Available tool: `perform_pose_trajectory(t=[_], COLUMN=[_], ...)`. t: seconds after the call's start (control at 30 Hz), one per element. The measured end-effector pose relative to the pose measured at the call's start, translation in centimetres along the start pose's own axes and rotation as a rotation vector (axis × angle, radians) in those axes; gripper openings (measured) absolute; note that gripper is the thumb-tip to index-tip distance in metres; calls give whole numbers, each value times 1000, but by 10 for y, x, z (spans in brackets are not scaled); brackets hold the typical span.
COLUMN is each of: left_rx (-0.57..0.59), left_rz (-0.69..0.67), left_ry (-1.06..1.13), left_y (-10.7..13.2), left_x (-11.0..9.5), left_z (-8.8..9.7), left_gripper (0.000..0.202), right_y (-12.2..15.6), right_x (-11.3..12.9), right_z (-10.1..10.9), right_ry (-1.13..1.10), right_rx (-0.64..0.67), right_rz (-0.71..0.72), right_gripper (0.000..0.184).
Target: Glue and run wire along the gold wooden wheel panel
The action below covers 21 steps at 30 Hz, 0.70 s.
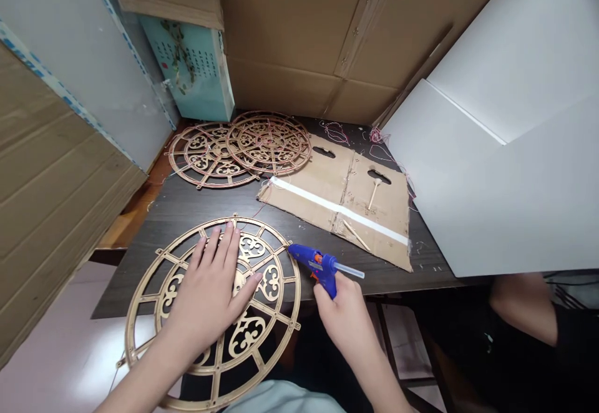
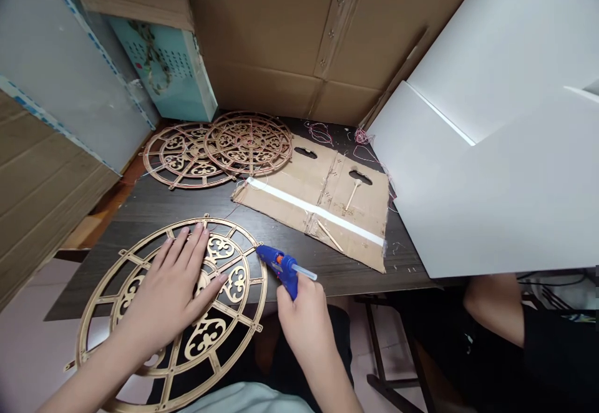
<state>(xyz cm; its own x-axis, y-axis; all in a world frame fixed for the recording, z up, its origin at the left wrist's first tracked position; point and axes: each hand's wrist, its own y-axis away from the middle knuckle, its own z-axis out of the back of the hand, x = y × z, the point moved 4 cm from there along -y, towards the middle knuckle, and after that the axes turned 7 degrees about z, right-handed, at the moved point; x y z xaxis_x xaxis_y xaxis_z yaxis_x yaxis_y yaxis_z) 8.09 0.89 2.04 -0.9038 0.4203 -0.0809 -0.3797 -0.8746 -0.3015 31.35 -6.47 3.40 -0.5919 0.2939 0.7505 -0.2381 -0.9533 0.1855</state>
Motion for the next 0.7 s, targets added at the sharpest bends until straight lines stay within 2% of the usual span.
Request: perform_pose_trajectory(t=[0.17,0.23,0.37,0.47,0.57,0.7], left_rx=[-15,-10,-2,-1,-7,-17], left_rz=[10,8,-3,-5,-3,8], left_ry=[1,1,3,7,14,23], left_y=[-1,-1,-2,-2,-2,-2], left_x=[0,0,0,0,0,2], left_z=[-2,-1,0,0,-1,-2], left_gripper=[91,90,90,91,91,92], right_y=[-6,-14,-39,-58,-68,-69], right_x=[5,6,10,17,18,9], right_z=[3,12,36,49,51,44], right_ry=[3,7,33,57,73,27], right_rx=[21,83,234,299,328,359], right_rz=[8,13,-4,-4,-29,-32], right_gripper=[22,15,18,16,17,17])
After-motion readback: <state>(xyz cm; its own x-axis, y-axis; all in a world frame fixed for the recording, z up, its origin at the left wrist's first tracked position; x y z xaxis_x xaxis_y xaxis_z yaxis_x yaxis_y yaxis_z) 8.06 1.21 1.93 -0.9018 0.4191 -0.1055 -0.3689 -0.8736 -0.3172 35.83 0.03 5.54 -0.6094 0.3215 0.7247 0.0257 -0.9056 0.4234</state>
